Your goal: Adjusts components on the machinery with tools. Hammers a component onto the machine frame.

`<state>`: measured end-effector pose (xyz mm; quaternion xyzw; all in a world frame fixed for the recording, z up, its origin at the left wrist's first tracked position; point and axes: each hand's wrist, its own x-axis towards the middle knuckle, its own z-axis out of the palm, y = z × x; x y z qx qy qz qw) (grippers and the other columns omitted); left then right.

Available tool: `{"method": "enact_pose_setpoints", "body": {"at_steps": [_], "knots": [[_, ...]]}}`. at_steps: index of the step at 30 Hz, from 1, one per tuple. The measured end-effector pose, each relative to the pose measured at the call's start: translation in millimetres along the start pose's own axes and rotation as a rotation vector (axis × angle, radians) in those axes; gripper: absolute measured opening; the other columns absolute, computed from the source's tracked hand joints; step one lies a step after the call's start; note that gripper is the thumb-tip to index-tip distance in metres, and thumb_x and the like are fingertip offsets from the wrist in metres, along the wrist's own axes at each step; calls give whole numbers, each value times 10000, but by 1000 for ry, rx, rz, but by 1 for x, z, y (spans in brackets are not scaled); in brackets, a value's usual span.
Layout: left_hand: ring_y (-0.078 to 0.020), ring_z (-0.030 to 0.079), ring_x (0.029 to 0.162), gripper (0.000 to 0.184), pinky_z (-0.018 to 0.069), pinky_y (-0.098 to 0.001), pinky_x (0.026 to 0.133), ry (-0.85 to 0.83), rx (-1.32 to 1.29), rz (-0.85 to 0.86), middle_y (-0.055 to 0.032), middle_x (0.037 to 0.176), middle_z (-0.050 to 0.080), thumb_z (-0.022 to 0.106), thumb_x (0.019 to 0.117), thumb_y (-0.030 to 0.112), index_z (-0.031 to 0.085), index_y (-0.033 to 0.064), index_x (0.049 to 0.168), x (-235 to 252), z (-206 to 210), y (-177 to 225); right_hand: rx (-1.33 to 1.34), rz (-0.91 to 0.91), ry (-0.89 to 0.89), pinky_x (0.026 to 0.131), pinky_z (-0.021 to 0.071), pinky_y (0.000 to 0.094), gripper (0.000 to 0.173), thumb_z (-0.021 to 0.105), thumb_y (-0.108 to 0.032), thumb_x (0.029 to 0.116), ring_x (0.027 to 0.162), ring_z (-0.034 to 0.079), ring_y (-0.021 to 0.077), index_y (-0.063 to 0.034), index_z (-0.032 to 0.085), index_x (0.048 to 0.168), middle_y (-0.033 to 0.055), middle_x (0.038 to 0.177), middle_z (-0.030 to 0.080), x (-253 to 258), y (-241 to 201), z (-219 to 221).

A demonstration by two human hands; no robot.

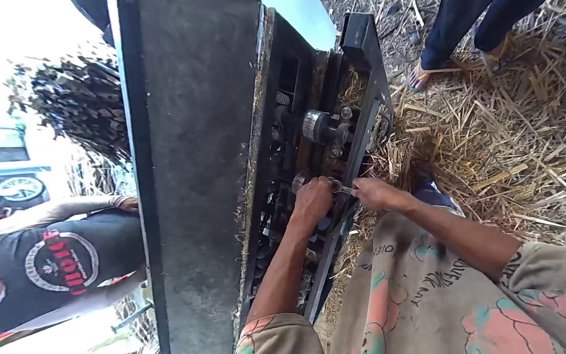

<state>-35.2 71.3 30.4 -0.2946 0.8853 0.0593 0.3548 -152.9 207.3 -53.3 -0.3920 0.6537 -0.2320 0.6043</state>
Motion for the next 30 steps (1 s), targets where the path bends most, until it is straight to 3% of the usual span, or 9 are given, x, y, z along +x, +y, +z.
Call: {"method": "enact_pose_setpoints", "body": {"at_steps": [3,9,12,14,16,18,22,26,30], "knots": [[-402,701,958,299,579,-578,790,13,41,9,-219,1081,674,481,1084,255,649,9,1114,-1,1,2,136,75,56,775,591,551,276,503,-287,1081,849,722,332,-60,612,1193,163,922,711,3,-6,29],[-403,695,951,242,583,-565,792,26,56,23,-231,1094,654,518,1057,191,638,-9,1120,-2,4,2,430,114,-59,825,603,436,333,379,-253,1124,871,739,255,-24,485,1342,166,1001,714,12,-30,61],[-392,694,928,200,588,-546,774,35,68,70,-220,1084,646,542,1048,167,637,2,1106,-1,6,-3,436,128,-143,735,599,382,318,379,-243,1127,773,717,212,-44,455,1363,143,944,688,10,-32,49],[-399,687,955,168,587,-548,801,20,51,98,-220,1104,639,600,1008,131,638,6,1113,4,6,-6,273,110,-186,702,597,443,323,426,-226,1105,738,703,262,-33,512,1349,168,914,685,9,-29,16],[-400,678,1001,199,577,-549,849,-1,40,104,-223,1141,631,595,1007,141,631,0,1143,7,8,-8,-80,43,-187,691,574,526,277,480,-229,1074,752,690,314,-22,619,1195,173,885,682,13,-32,-28],[-400,679,973,194,587,-546,826,33,32,119,-222,1119,633,634,984,123,640,-4,1130,3,7,-6,-419,-73,-88,750,535,649,239,567,-248,1032,904,692,402,-47,696,1053,198,946,702,19,-44,-64],[-393,670,1004,163,583,-523,845,31,60,125,-209,1106,640,609,1002,112,646,-5,1110,0,4,-5,-722,-207,-48,769,507,639,157,659,-178,968,965,675,414,-26,692,950,192,954,694,12,-83,-94],[-394,674,1005,190,580,-541,852,79,-26,124,-208,1098,650,572,1034,153,654,3,1119,3,11,-11,-489,-118,-68,810,531,664,148,635,-159,979,950,682,423,-25,694,1005,203,941,696,0,-47,-78],[-392,676,993,178,585,-549,827,99,-19,144,-202,1097,645,580,1032,164,652,21,1109,2,13,-12,-87,-22,-67,721,605,540,207,549,-202,1051,751,725,305,-43,664,1118,150,875,723,-4,-2,-20]]}}
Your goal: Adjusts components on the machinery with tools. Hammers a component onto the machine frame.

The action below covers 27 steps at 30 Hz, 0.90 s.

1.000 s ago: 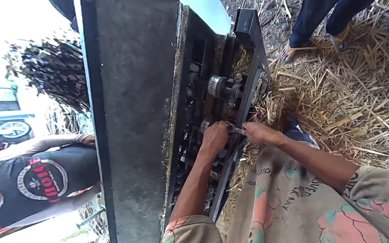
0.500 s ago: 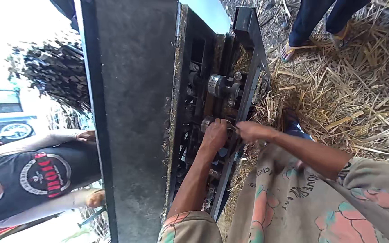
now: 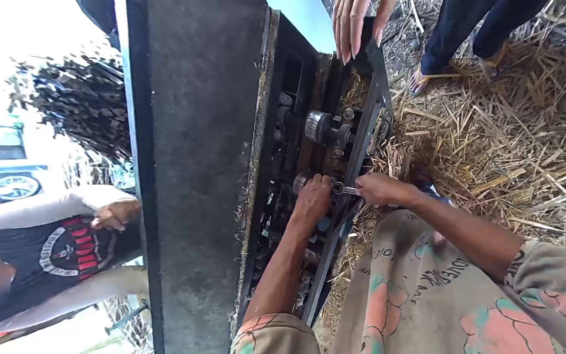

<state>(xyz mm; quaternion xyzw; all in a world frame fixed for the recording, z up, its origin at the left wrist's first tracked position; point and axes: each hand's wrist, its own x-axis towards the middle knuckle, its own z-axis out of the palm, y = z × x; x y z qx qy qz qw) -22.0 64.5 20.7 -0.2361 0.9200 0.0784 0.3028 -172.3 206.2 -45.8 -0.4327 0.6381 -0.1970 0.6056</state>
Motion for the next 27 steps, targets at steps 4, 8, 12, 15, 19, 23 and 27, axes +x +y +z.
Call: {"method": "enact_pose_setpoints", "body": {"at_steps": [4,8,12,15,19,23,27], "knots": [[-383,679,1005,200,587,-530,836,-9,52,9,-202,1093,651,566,1041,177,661,18,1117,1,-3,1,259,55,78,774,611,513,285,471,-262,1093,795,739,296,-37,602,1210,162,918,728,6,-2,48],[-394,681,998,209,585,-537,837,-17,61,-10,-217,1107,649,545,1052,166,653,-3,1114,0,-5,5,448,86,14,827,604,451,342,382,-276,1126,881,739,266,-19,501,1317,168,1006,710,13,-18,74],[-390,683,997,173,583,-533,825,-39,112,-15,-210,1098,657,566,1025,123,654,0,1110,1,-7,7,624,106,-18,886,592,407,367,347,-249,1133,973,734,239,-8,442,1393,177,1087,702,17,-34,85],[-381,691,974,186,581,-533,803,-47,132,-28,-197,1071,669,555,1035,152,659,13,1102,0,-11,9,704,106,-44,882,582,381,369,332,-245,1138,953,728,211,-12,423,1409,163,1070,704,24,-38,86],[-395,696,926,222,578,-553,776,-39,106,-45,-215,1034,668,543,1049,188,655,-3,1070,-3,-16,14,809,138,-57,821,583,375,346,374,-243,1127,925,711,199,-36,414,1402,148,1092,693,38,-40,94],[-414,697,916,253,576,-579,765,-61,78,-68,-231,1044,671,523,1064,207,652,-9,1094,-4,-20,17,1025,137,-64,791,588,430,371,528,-135,1051,931,703,247,-57,478,1410,156,1125,690,42,-48,96],[-403,688,946,170,582,-554,791,-69,96,-23,-216,1071,655,564,1037,134,652,3,1101,-3,-18,13,815,147,-125,641,566,340,302,472,-132,1063,722,687,177,-79,469,1361,112,964,717,35,-48,79]]}}
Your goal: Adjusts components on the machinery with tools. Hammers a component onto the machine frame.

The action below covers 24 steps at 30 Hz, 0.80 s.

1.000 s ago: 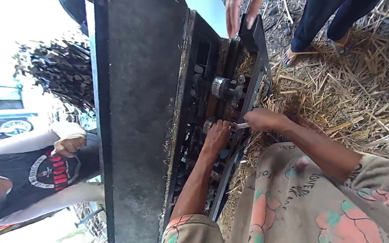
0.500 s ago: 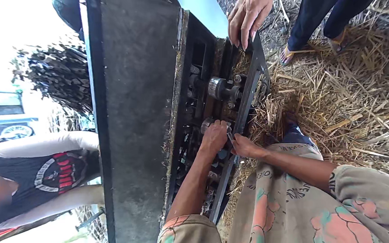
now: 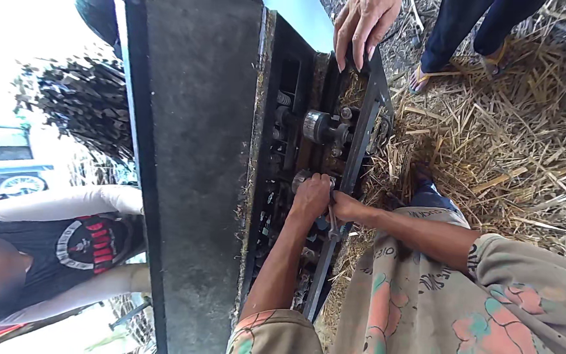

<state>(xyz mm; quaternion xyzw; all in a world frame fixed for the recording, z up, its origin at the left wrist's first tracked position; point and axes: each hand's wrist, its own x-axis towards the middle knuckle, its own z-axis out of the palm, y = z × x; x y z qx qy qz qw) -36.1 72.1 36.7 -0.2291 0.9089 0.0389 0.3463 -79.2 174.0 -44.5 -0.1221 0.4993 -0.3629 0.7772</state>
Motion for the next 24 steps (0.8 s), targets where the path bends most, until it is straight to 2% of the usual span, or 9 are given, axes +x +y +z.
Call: {"method": "enact_pose_setpoints", "body": {"at_steps": [2,4,6,8,11,15,19,21,24], "knots": [[-405,684,968,155,585,-552,807,-13,-6,15,-216,1091,649,607,1005,113,653,8,1109,4,3,-4,-341,1,-19,635,535,378,313,458,-176,1078,704,653,205,-50,477,1364,130,943,696,-13,-11,-24],[-404,678,1005,172,581,-553,833,-45,-15,13,-212,1126,647,617,987,115,653,12,1119,12,9,-8,-726,-35,-2,743,576,546,295,508,-185,1050,831,706,324,-24,576,1288,184,978,704,-28,-30,-56],[-398,678,1014,193,582,-550,839,-53,-19,4,-206,1139,646,600,1009,151,651,13,1133,13,10,-9,-1053,-101,25,813,536,651,257,523,-241,1054,962,690,401,-55,646,1181,201,1009,697,-34,-55,-87],[-392,676,1011,189,583,-548,840,-35,-14,7,-200,1139,647,632,983,133,656,17,1131,10,8,-8,-1259,-168,71,817,521,672,225,545,-239,1047,1003,682,427,-78,680,1128,199,1011,704,-39,-81,-104],[-390,679,1003,183,585,-547,837,-6,-15,4,-197,1126,655,658,969,118,665,20,1123,7,5,-7,-1415,-213,62,796,525,642,137,609,-148,991,994,677,413,-55,689,1051,189,989,696,-55,-114,-97],[-382,691,960,204,584,-566,809,44,-136,-34,-195,1081,663,580,1045,219,664,41,1096,2,10,-9,-1291,-196,41,814,523,655,133,639,-140,970,954,678,411,-30,688,1025,195,947,694,-62,-91,-103],[-411,690,952,208,584,-593,801,53,-202,-59,-222,1103,646,572,1056,212,649,29,1119,-7,6,-2,-820,-102,-38,731,607,479,241,493,-196,1090,731,714,263,-19,634,1173,138,866,713,-56,-24,-109],[-413,688,959,216,585,-588,801,47,-175,-63,-221,1111,644,557,1065,226,646,34,1111,-8,4,-1,-618,-118,21,702,620,432,258,459,-225,1107,699,726,234,-41,606,1214,127,865,729,-44,9,-98],[-411,688,953,230,584,-583,788,40,-120,-48,-222,1103,646,546,1068,237,648,34,1098,-3,6,-3,-527,-113,83,712,609,430,267,446,-240,1110,713,720,234,-46,590,1223,130,878,725,-41,19,-76]]}}
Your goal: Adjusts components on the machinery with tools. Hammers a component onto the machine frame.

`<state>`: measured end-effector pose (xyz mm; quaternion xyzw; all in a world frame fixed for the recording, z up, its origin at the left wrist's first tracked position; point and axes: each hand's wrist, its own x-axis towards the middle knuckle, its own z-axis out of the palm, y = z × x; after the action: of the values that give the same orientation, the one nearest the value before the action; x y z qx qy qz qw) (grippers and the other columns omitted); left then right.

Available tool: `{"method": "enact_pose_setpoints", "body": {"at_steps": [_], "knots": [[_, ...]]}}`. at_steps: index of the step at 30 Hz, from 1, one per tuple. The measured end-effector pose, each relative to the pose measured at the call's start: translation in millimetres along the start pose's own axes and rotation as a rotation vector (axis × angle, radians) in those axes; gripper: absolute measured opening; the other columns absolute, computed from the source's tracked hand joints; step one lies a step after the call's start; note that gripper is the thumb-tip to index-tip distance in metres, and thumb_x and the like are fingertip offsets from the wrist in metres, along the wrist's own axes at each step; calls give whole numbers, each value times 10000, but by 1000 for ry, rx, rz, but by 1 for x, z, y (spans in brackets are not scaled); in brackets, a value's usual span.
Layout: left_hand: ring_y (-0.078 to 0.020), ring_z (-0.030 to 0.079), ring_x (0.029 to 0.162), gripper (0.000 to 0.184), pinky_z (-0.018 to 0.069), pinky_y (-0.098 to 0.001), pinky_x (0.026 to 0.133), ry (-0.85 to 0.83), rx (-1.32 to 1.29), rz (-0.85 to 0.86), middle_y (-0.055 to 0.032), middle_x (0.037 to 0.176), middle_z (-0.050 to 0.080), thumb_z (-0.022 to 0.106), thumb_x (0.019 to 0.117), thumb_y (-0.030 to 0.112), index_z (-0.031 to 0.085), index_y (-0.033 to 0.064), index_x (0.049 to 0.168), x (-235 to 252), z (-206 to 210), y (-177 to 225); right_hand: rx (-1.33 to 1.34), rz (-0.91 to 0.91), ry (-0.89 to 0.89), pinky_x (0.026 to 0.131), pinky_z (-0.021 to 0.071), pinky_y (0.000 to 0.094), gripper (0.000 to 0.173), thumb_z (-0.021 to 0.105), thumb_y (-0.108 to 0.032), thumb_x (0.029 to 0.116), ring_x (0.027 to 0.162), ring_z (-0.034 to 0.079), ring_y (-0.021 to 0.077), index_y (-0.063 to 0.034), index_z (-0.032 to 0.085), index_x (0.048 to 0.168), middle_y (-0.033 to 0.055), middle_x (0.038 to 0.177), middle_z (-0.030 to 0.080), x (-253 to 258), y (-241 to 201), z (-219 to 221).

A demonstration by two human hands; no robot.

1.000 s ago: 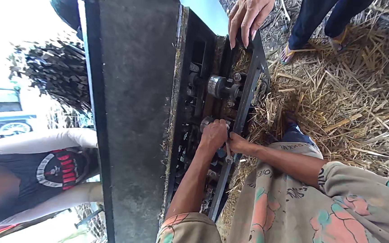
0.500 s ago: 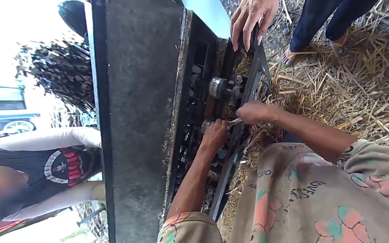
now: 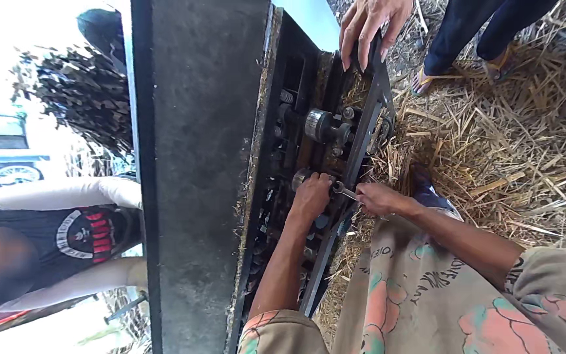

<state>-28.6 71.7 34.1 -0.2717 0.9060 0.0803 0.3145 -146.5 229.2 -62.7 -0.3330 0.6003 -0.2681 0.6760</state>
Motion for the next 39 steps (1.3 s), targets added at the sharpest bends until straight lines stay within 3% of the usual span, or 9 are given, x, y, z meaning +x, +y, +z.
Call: {"method": "enact_pose_setpoints", "body": {"at_steps": [5,12,18,20,24,28,31,34,39], "knots": [[-404,692,970,275,580,-574,809,-32,35,-6,-222,1108,655,506,1082,258,648,26,1118,8,3,-3,-15,-49,60,764,602,472,282,437,-268,1110,772,725,263,-58,584,1227,133,898,721,1,1,24],[-393,694,962,286,581,-558,804,-41,64,-3,-214,1086,657,486,1089,262,644,25,1111,11,5,-3,132,-4,112,759,610,429,306,405,-297,1122,777,731,235,-63,547,1262,120,915,723,3,-13,41],[-402,692,972,241,576,-568,806,-54,85,-3,-217,1101,659,524,1069,217,652,19,1121,10,2,0,350,33,-7,809,605,367,331,354,-225,1133,848,739,199,-11,444,1368,149,989,716,18,-34,64],[-409,688,990,221,574,-572,824,-66,85,-2,-223,1117,656,531,1059,184,650,10,1126,11,1,0,397,65,-50,760,604,341,320,344,-230,1137,802,732,183,-32,425,1375,136,960,707,20,-39,62],[-394,674,1059,192,568,-560,887,-94,92,32,-209,1160,653,576,1011,124,663,19,1147,17,1,-4,50,59,-75,682,588,462,325,421,-216,1098,731,702,279,-32,503,1353,178,926,699,11,-44,11],[-395,680,1031,219,573,-559,876,-76,80,51,-204,1163,655,595,1000,137,655,17,1173,18,3,-7,-703,-92,52,773,534,668,180,573,-171,1009,946,689,426,-47,683,1079,212,985,701,11,-79,-64],[-401,673,1048,197,563,-556,892,-49,73,76,-209,1143,663,566,1008,98,657,-4,1150,16,1,-7,-1018,-176,62,765,509,647,108,650,-118,945,964,676,431,-39,690,1005,202,966,694,7,-121,-82],[-389,681,1041,183,568,-550,885,-12,40,82,-200,1128,675,569,1009,108,667,9,1128,13,5,-12,-1000,-170,77,749,508,643,88,660,-106,936,938,675,428,-30,689,968,198,934,692,-9,-121,-86],[-393,687,1032,275,571,-565,869,35,-84,-15,-210,1122,668,502,1066,231,652,21,1162,10,16,-10,-573,-87,52,856,541,640,267,527,-249,1067,961,691,384,-46,654,1184,191,1004,699,-22,-40,-88]]}}
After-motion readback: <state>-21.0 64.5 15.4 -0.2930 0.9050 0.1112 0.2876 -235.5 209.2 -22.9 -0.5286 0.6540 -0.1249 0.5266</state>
